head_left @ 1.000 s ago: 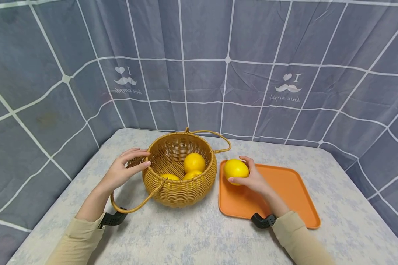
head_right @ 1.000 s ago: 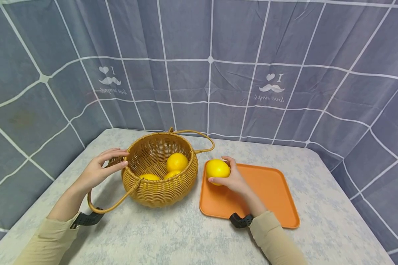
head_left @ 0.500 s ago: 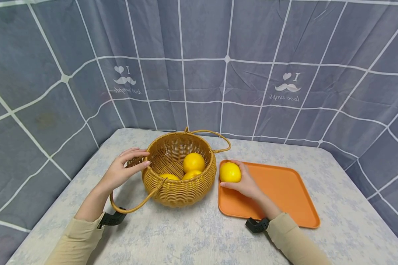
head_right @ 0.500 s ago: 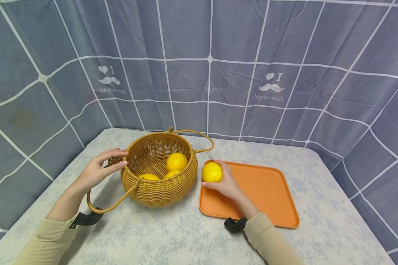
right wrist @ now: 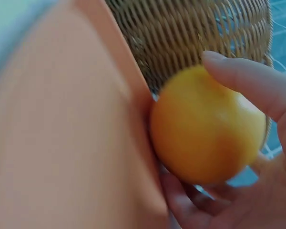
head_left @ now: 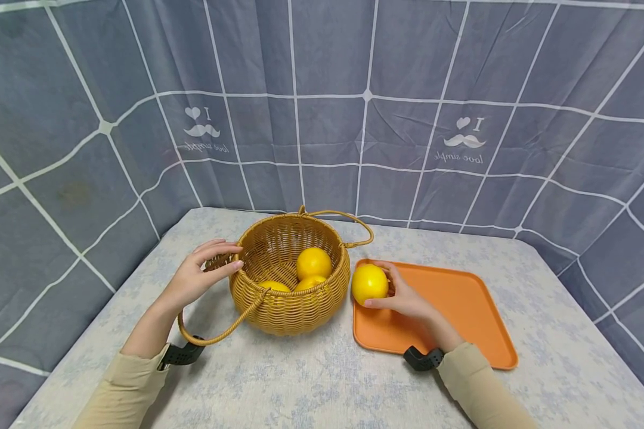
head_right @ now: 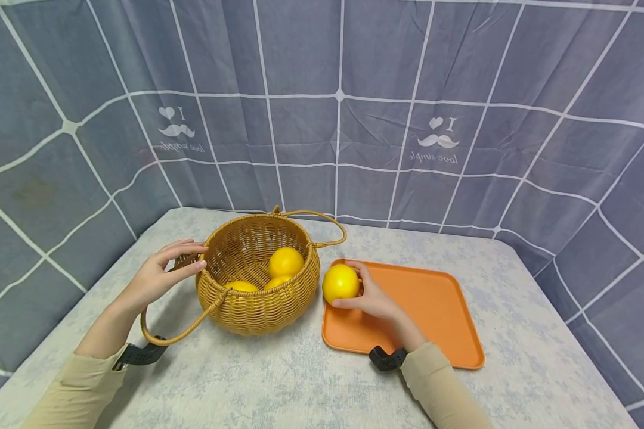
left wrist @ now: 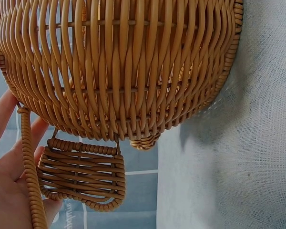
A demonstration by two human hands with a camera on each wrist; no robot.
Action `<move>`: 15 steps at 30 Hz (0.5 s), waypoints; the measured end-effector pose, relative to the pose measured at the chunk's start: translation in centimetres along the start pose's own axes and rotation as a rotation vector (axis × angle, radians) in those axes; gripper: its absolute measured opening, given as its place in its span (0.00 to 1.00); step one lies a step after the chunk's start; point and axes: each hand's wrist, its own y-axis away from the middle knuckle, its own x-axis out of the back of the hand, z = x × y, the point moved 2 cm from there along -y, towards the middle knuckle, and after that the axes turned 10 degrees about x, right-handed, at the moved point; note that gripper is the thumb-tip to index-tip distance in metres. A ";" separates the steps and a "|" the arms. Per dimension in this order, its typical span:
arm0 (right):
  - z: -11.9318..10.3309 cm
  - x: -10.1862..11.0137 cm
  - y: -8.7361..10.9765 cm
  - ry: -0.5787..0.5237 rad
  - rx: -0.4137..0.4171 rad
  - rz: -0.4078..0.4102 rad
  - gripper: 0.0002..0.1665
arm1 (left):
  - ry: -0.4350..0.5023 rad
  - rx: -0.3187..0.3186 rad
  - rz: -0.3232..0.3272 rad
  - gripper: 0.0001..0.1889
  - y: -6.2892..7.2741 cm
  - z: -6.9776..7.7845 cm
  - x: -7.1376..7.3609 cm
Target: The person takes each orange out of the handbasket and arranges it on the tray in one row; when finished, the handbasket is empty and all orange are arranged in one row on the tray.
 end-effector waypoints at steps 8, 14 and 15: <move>0.7 0.7 0.0 -0.046 0.005 -0.031 0.51 | 0.003 0.005 0.000 0.22 0.0 -0.1 0.0; 0.5 0.9 0.1 -0.031 -0.009 -0.029 0.53 | 0.004 0.010 -0.006 0.21 0.0 0.0 0.0; 0.4 1.0 0.1 -0.029 -0.012 -0.029 0.54 | 0.005 0.011 -0.007 0.21 0.0 0.0 0.0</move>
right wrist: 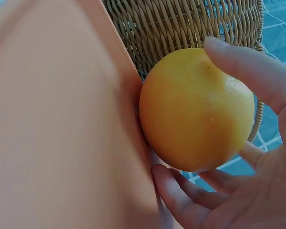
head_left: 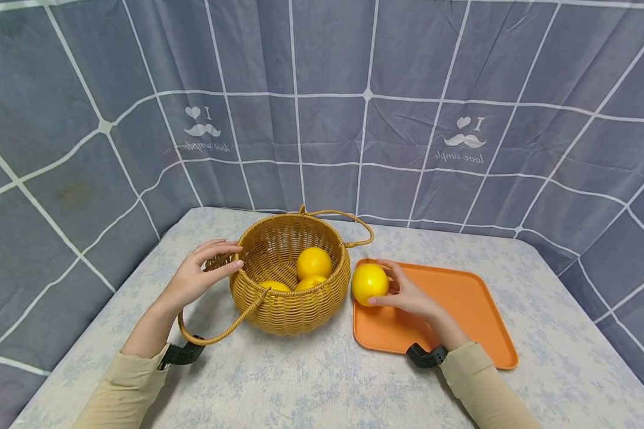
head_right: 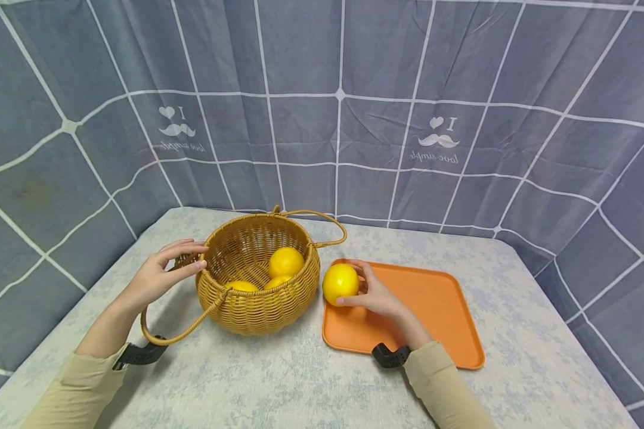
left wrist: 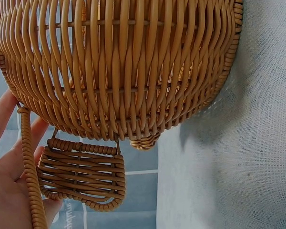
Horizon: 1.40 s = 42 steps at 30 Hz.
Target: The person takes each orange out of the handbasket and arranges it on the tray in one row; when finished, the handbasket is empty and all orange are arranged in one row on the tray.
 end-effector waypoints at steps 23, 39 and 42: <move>-8.2 3.4 -2.4 0.120 0.081 0.016 0.47 | -0.005 -0.004 0.014 0.21 -0.1 0.0 0.0; -15.9 -1.2 -10.9 0.154 0.131 -0.367 0.39 | -0.003 -0.018 0.020 0.20 -0.2 -0.3 0.0; -16.6 -2.5 -12.3 0.206 0.111 -0.479 0.37 | 0.000 -0.029 0.026 0.19 -0.3 -0.3 0.0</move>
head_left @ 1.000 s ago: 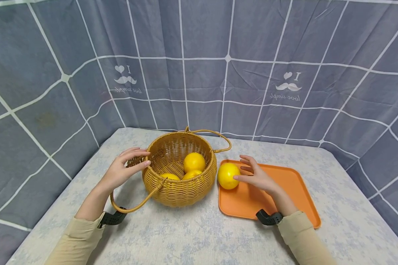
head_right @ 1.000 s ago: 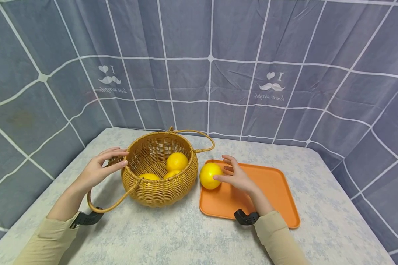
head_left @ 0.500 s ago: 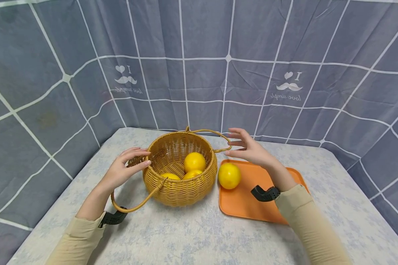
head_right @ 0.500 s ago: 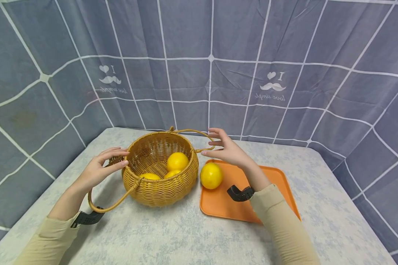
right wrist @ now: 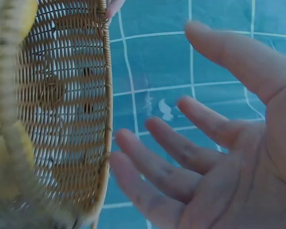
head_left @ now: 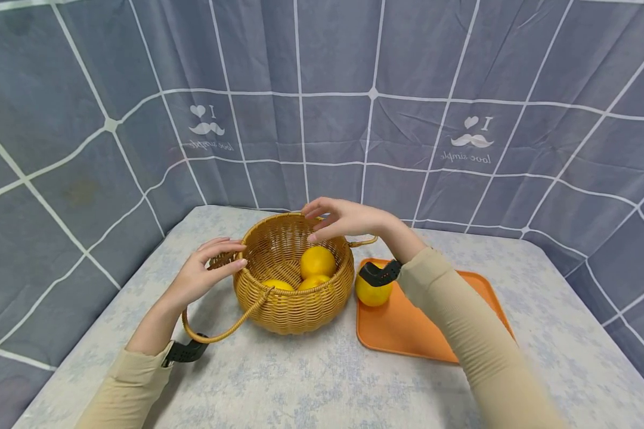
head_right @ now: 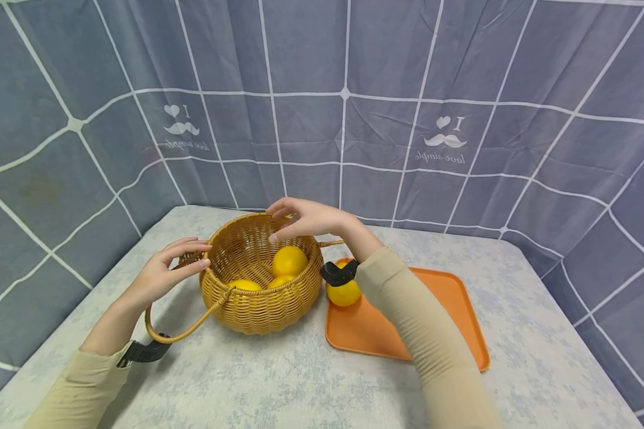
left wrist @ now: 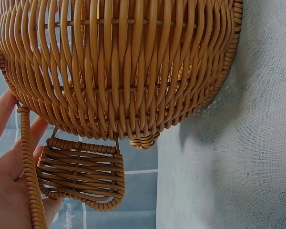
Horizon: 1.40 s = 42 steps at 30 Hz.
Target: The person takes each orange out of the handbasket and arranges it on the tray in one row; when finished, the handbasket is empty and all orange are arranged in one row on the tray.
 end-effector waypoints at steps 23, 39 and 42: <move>2.8 -1.9 -6.9 0.041 -0.004 -0.447 0.33 | -0.015 -0.004 0.001 0.20 -0.1 0.0 -0.1; 5.1 -2.7 -8.0 0.157 -0.151 -0.514 0.33 | -0.013 0.008 0.001 0.21 0.0 -0.1 0.0; 5.3 -2.8 -8.1 0.157 -0.157 -0.530 0.34 | -0.012 0.008 0.005 0.21 0.0 -0.1 0.1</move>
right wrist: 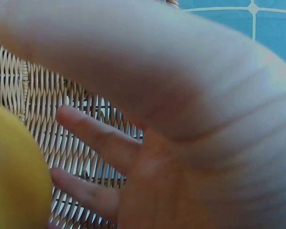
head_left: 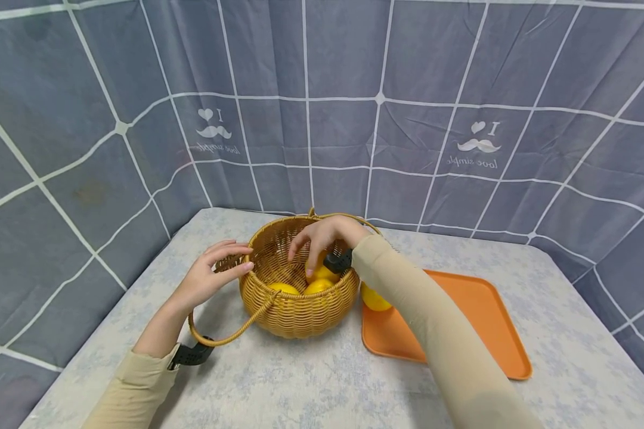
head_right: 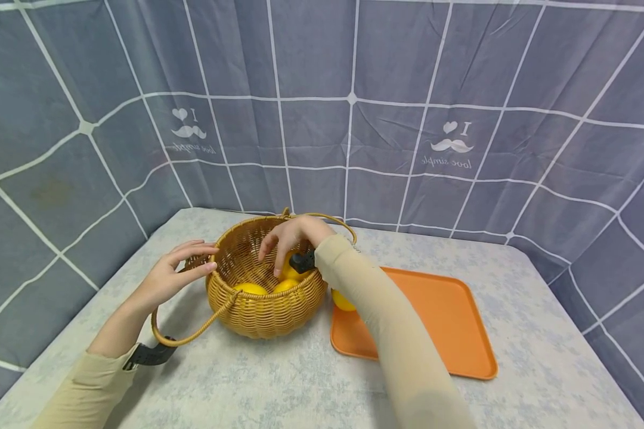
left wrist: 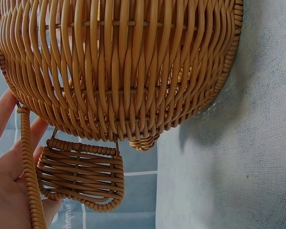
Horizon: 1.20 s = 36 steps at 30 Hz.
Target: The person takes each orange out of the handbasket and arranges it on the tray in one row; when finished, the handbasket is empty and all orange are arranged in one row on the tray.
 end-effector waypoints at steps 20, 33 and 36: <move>-0.3 -1.1 -1.7 0.178 -0.025 -0.084 0.39 | 0.005 0.002 0.001 0.22 0.0 -0.1 0.0; 0.4 -1.2 -2.3 0.110 0.022 -0.028 0.41 | 0.015 0.016 -0.016 0.20 -0.1 0.0 -0.1; 0.4 -1.2 -2.3 0.118 0.032 -0.022 0.41 | 0.012 0.013 -0.012 0.21 -0.1 0.0 -0.1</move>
